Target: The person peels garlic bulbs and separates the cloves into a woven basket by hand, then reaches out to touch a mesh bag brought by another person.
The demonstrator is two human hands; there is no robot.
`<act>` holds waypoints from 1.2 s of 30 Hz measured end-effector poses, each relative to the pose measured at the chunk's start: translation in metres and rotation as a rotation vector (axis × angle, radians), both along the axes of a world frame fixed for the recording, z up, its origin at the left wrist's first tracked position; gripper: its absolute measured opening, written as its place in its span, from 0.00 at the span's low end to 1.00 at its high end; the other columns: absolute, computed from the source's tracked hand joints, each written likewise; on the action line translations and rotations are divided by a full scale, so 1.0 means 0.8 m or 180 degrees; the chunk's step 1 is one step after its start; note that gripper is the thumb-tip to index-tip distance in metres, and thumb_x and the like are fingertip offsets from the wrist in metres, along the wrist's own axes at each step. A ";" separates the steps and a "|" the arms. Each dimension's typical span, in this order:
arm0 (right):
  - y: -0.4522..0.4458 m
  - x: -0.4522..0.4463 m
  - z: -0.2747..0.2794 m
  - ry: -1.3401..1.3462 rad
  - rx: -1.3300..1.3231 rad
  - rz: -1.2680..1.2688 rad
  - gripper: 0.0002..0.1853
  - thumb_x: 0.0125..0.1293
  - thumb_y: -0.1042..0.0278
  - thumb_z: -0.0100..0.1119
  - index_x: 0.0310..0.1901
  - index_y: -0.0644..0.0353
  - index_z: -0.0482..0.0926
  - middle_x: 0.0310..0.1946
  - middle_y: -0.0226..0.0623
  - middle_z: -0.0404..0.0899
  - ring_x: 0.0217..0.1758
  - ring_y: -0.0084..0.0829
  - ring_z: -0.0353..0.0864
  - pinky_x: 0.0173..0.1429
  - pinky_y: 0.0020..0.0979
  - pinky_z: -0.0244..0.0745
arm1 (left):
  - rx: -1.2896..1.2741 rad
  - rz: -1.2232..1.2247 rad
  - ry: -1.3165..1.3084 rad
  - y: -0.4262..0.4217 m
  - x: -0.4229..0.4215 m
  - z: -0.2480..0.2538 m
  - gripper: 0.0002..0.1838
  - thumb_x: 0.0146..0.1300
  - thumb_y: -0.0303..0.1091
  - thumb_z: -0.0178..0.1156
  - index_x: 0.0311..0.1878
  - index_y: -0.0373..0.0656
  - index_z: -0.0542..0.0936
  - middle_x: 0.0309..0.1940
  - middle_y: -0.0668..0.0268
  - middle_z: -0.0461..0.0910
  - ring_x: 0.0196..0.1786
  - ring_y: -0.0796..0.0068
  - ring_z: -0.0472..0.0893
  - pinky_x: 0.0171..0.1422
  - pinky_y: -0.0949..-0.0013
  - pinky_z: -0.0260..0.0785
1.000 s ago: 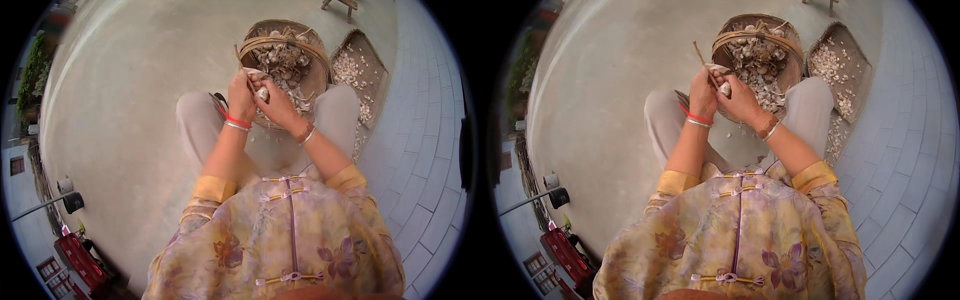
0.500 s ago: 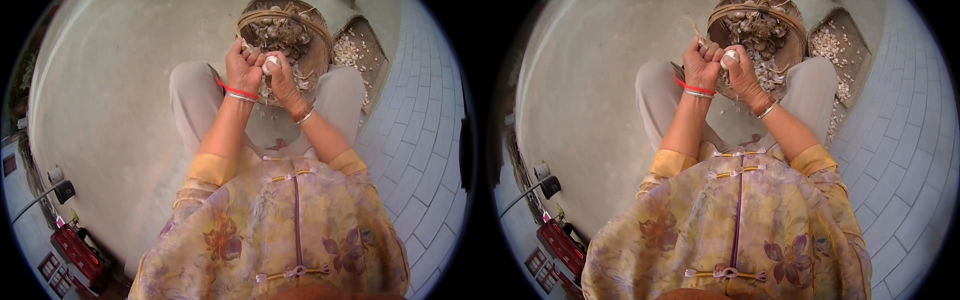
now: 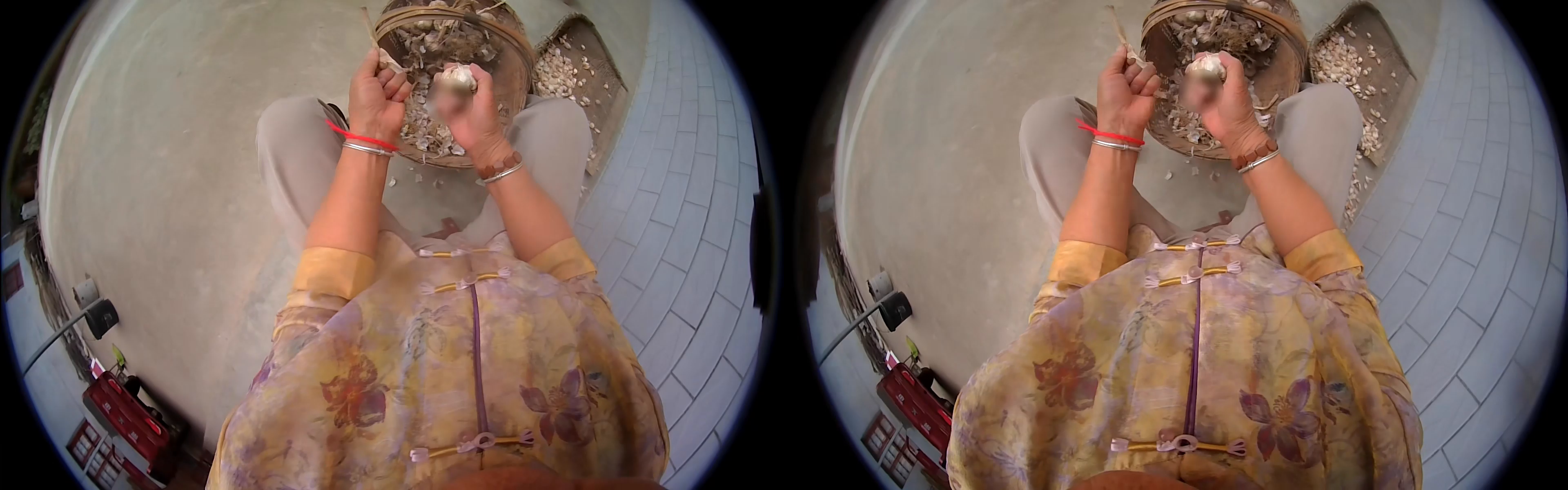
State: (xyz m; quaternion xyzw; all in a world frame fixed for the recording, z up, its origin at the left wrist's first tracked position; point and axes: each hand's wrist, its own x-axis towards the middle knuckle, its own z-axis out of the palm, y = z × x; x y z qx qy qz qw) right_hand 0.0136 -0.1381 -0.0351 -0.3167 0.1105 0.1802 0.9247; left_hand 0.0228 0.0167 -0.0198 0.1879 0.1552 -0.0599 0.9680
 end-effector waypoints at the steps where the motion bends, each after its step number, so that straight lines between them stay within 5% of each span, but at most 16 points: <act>1: -0.005 0.002 -0.002 -0.0005 -0.0008 -0.0010 0.17 0.68 0.49 0.49 0.43 0.56 0.74 0.32 0.29 0.76 0.30 0.24 0.74 0.33 0.27 0.71 | 0.0644 0.0007 0.0044 -0.002 0.001 -0.002 0.16 0.72 0.37 0.47 0.24 0.50 0.63 0.14 0.77 0.52 0.15 0.83 0.50 0.20 0.74 0.43; 3: -0.008 0.004 0.007 -0.0080 -0.0219 -0.0151 0.17 0.68 0.50 0.52 0.45 0.56 0.75 0.36 0.30 0.78 0.36 0.25 0.76 0.41 0.28 0.74 | 0.1017 0.0073 0.0114 -0.010 0.005 -0.018 0.15 0.72 0.36 0.47 0.25 0.49 0.65 0.14 0.77 0.56 0.15 0.83 0.52 0.19 0.74 0.46; 5: -0.012 0.004 0.009 -0.0133 -0.0227 -0.0179 0.17 0.68 0.51 0.52 0.46 0.57 0.75 0.37 0.31 0.78 0.39 0.26 0.77 0.45 0.29 0.75 | 0.2560 -0.0412 0.0074 -0.022 0.014 -0.053 0.14 0.71 0.36 0.48 0.27 0.46 0.72 0.15 0.73 0.65 0.16 0.80 0.63 0.21 0.74 0.57; 6: -0.012 0.005 0.010 -0.0196 -0.0228 -0.0216 0.17 0.68 0.52 0.53 0.46 0.58 0.76 0.37 0.31 0.78 0.41 0.26 0.77 0.49 0.30 0.75 | 0.3109 -0.0595 0.0159 -0.031 0.017 -0.076 0.14 0.71 0.36 0.48 0.35 0.40 0.79 0.21 0.66 0.75 0.23 0.72 0.75 0.30 0.70 0.69; 7: -0.014 0.006 0.011 -0.0201 -0.0237 -0.0212 0.17 0.68 0.52 0.53 0.46 0.58 0.76 0.37 0.31 0.78 0.41 0.26 0.77 0.49 0.30 0.75 | 0.3100 -0.0590 0.0157 -0.036 0.016 -0.091 0.14 0.71 0.36 0.48 0.35 0.40 0.79 0.21 0.66 0.75 0.23 0.72 0.75 0.30 0.70 0.69; 9: -0.017 0.005 0.011 -0.0241 -0.0257 -0.0217 0.17 0.69 0.53 0.53 0.47 0.60 0.76 0.39 0.32 0.79 0.43 0.27 0.78 0.51 0.31 0.74 | 0.5694 0.0211 -0.1066 -0.043 0.008 -0.081 0.15 0.69 0.37 0.50 0.42 0.36 0.81 0.29 0.63 0.80 0.33 0.69 0.81 0.41 0.68 0.73; 11: -0.020 0.009 0.000 -0.0269 -0.0317 -0.0314 0.18 0.69 0.54 0.53 0.47 0.61 0.76 0.39 0.32 0.79 0.44 0.27 0.78 0.52 0.31 0.74 | 0.5686 0.0207 -0.1198 -0.048 -0.004 -0.048 0.16 0.67 0.38 0.53 0.48 0.35 0.79 0.33 0.63 0.80 0.36 0.70 0.80 0.43 0.69 0.72; 13: -0.020 0.011 -0.003 -0.0293 -0.0361 -0.0405 0.18 0.69 0.54 0.52 0.47 0.62 0.76 0.40 0.33 0.79 0.44 0.27 0.78 0.53 0.31 0.74 | 0.3846 -0.0209 -0.1408 -0.055 -0.017 -0.005 0.18 0.65 0.40 0.55 0.51 0.37 0.77 0.34 0.61 0.79 0.36 0.72 0.78 0.42 0.72 0.71; 14: -0.019 0.010 -0.001 -0.0359 -0.0448 -0.0404 0.18 0.69 0.54 0.52 0.47 0.62 0.76 0.41 0.33 0.79 0.44 0.26 0.78 0.53 0.31 0.74 | 0.4472 -0.0509 -0.1739 -0.049 -0.020 0.000 0.18 0.66 0.40 0.55 0.53 0.39 0.74 0.34 0.61 0.79 0.35 0.73 0.77 0.42 0.73 0.70; 18: -0.012 0.003 0.009 -0.0493 -0.0564 -0.0321 0.18 0.71 0.54 0.50 0.47 0.62 0.77 0.41 0.33 0.79 0.44 0.25 0.77 0.52 0.29 0.74 | 0.4683 -0.0543 -0.1630 -0.048 -0.031 0.012 0.18 0.67 0.40 0.54 0.54 0.39 0.73 0.33 0.62 0.80 0.36 0.74 0.77 0.42 0.71 0.70; 21: -0.009 0.001 0.011 -0.0589 -0.0634 -0.0296 0.18 0.71 0.55 0.48 0.46 0.62 0.77 0.41 0.32 0.79 0.44 0.24 0.77 0.52 0.28 0.73 | 0.4369 -0.0299 -0.1518 -0.052 -0.029 0.007 0.16 0.68 0.39 0.51 0.53 0.39 0.72 0.32 0.58 0.80 0.35 0.66 0.80 0.41 0.64 0.71; 26: -0.005 -0.008 0.015 -0.1028 -0.1540 -0.0458 0.17 0.72 0.56 0.47 0.45 0.62 0.78 0.40 0.31 0.78 0.43 0.22 0.76 0.50 0.25 0.72 | 0.5294 -0.0310 -0.1612 -0.051 -0.030 0.003 0.11 0.68 0.36 0.48 0.45 0.37 0.71 0.29 0.48 0.79 0.35 0.46 0.79 0.42 0.54 0.70; 34: -0.013 -0.005 -0.001 -0.1484 -0.2262 -0.0227 0.19 0.72 0.53 0.45 0.46 0.62 0.78 0.37 0.31 0.77 0.41 0.22 0.75 0.49 0.24 0.71 | 0.5157 0.0014 -0.1571 -0.046 -0.028 -0.007 0.09 0.67 0.33 0.50 0.40 0.37 0.73 0.23 0.53 0.78 0.26 0.62 0.78 0.33 0.63 0.70; 36: -0.010 -0.008 0.007 -0.0934 -0.1705 -0.0222 0.20 0.71 0.50 0.46 0.44 0.60 0.77 0.33 0.29 0.76 0.35 0.20 0.75 0.39 0.24 0.72 | 0.5081 0.0033 -0.1601 -0.044 -0.029 0.001 0.09 0.68 0.33 0.50 0.39 0.37 0.74 0.22 0.55 0.77 0.25 0.67 0.77 0.32 0.65 0.69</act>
